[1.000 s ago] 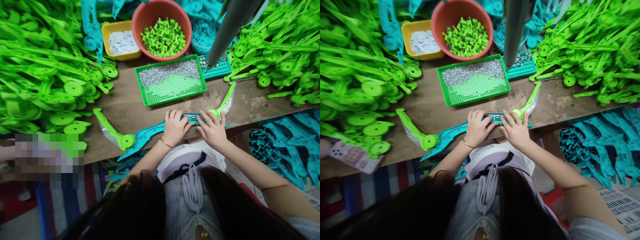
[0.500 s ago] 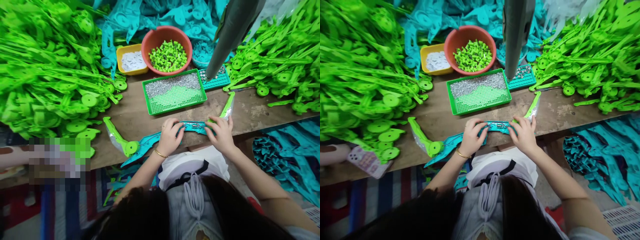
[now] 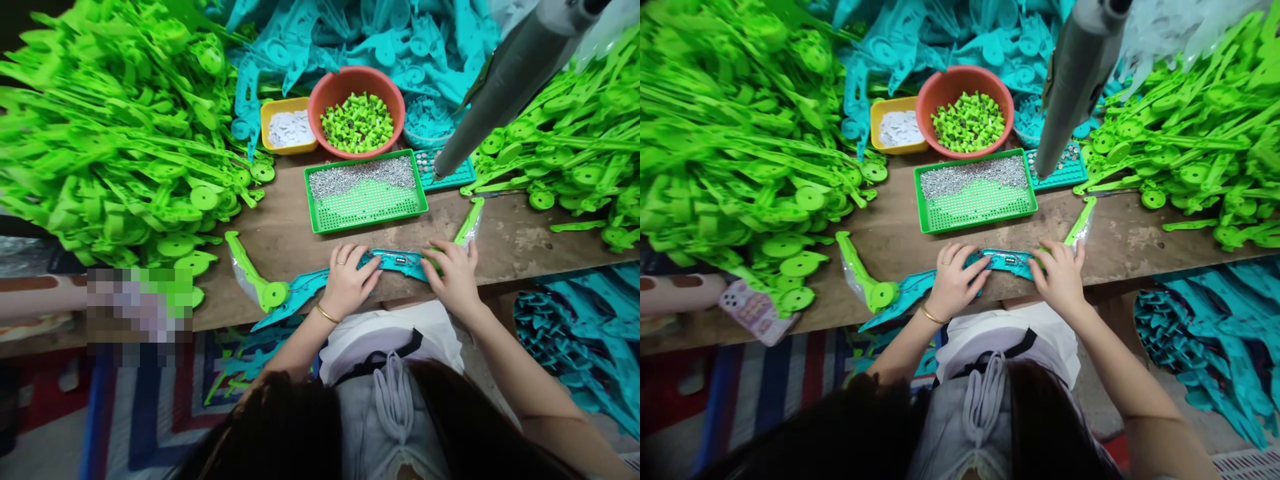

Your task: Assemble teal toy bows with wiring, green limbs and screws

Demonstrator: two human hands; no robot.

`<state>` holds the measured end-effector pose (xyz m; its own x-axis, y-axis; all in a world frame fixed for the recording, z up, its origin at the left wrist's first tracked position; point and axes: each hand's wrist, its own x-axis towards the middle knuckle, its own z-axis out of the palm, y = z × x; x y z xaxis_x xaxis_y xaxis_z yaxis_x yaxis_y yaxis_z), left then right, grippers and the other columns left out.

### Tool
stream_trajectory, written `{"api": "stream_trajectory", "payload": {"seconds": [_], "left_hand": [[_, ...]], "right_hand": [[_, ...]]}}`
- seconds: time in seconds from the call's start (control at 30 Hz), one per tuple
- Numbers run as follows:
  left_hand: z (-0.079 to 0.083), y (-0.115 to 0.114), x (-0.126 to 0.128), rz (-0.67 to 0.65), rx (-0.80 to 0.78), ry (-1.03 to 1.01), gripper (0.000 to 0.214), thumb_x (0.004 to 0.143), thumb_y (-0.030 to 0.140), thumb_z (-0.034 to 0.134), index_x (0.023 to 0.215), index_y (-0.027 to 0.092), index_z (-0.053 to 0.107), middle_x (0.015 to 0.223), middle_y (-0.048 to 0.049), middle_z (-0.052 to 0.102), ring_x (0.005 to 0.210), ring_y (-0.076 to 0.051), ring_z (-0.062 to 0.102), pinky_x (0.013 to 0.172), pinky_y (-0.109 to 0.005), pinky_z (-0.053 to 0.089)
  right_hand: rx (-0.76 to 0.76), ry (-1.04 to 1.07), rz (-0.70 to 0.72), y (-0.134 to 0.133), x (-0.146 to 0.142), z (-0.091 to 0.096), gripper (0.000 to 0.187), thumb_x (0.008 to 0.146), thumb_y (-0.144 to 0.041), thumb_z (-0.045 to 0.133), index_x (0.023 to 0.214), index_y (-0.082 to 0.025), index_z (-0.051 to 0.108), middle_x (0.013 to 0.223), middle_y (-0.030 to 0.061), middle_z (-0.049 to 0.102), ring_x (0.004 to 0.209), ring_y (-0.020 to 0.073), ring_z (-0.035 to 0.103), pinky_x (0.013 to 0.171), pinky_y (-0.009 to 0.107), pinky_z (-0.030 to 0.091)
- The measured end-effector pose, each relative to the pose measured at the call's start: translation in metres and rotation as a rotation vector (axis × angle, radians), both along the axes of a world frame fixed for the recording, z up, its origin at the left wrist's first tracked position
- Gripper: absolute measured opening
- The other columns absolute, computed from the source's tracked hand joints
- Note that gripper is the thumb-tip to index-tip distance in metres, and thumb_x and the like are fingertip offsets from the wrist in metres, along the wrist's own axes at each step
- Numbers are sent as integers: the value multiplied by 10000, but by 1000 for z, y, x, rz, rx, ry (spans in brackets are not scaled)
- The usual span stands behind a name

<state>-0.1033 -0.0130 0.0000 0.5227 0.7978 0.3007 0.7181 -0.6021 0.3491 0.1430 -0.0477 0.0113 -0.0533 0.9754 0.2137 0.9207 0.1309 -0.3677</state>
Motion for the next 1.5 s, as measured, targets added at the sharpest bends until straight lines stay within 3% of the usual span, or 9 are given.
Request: {"api": "stream_trajectory", "payload": {"seconds": [0.53,0.8,1.0,1.17,1.37,1.5], "left_hand": [[6,5,3,-17,1,1,278,924,326,565,1138,191,680,1214,-134,624,1210,-283,501,1117,-521,353],[5,0,9,-52,-7,-2,329,920,347,572,1201,196,651,1243,-138,622,1243,-294,508,1143,-550,314],[12,4,-21,79,18,-55,304,904,308,601,1191,219,650,1225,-124,630,1222,-282,533,1126,-550,347],[22,8,-40,132,52,-58,254,898,272,614,1138,204,662,1196,-121,643,1205,-280,545,1114,-542,369],[24,7,-12,65,-50,-60,254,928,338,569,1129,225,674,1168,-99,655,1189,-265,552,1126,-529,352],[13,1,10,-46,-135,46,498,898,490,593,1293,187,604,1310,-166,589,1264,-328,500,1120,-562,343]], "right_hand": [[-1,2,-7,3,7,2,200,950,-292,495,1040,-261,671,1172,62,688,1138,235,592,1166,591,137],[-2,-33,86,-4,9,3,221,919,-235,519,1091,-271,654,1219,57,678,1162,240,586,1179,575,121],[61,19,26,-2,21,4,292,893,-177,503,1142,-262,628,1218,57,672,1166,223,595,1199,561,115],[23,-31,73,3,24,4,251,921,-303,548,1158,-251,610,1218,75,661,1169,242,587,1185,575,131],[-79,-95,151,4,30,0,381,899,-410,578,1232,-226,575,1141,87,666,1121,264,587,1169,582,188],[-100,-33,225,6,39,3,377,898,-384,578,1238,-222,564,1135,86,667,1102,245,606,1175,548,233]]}}
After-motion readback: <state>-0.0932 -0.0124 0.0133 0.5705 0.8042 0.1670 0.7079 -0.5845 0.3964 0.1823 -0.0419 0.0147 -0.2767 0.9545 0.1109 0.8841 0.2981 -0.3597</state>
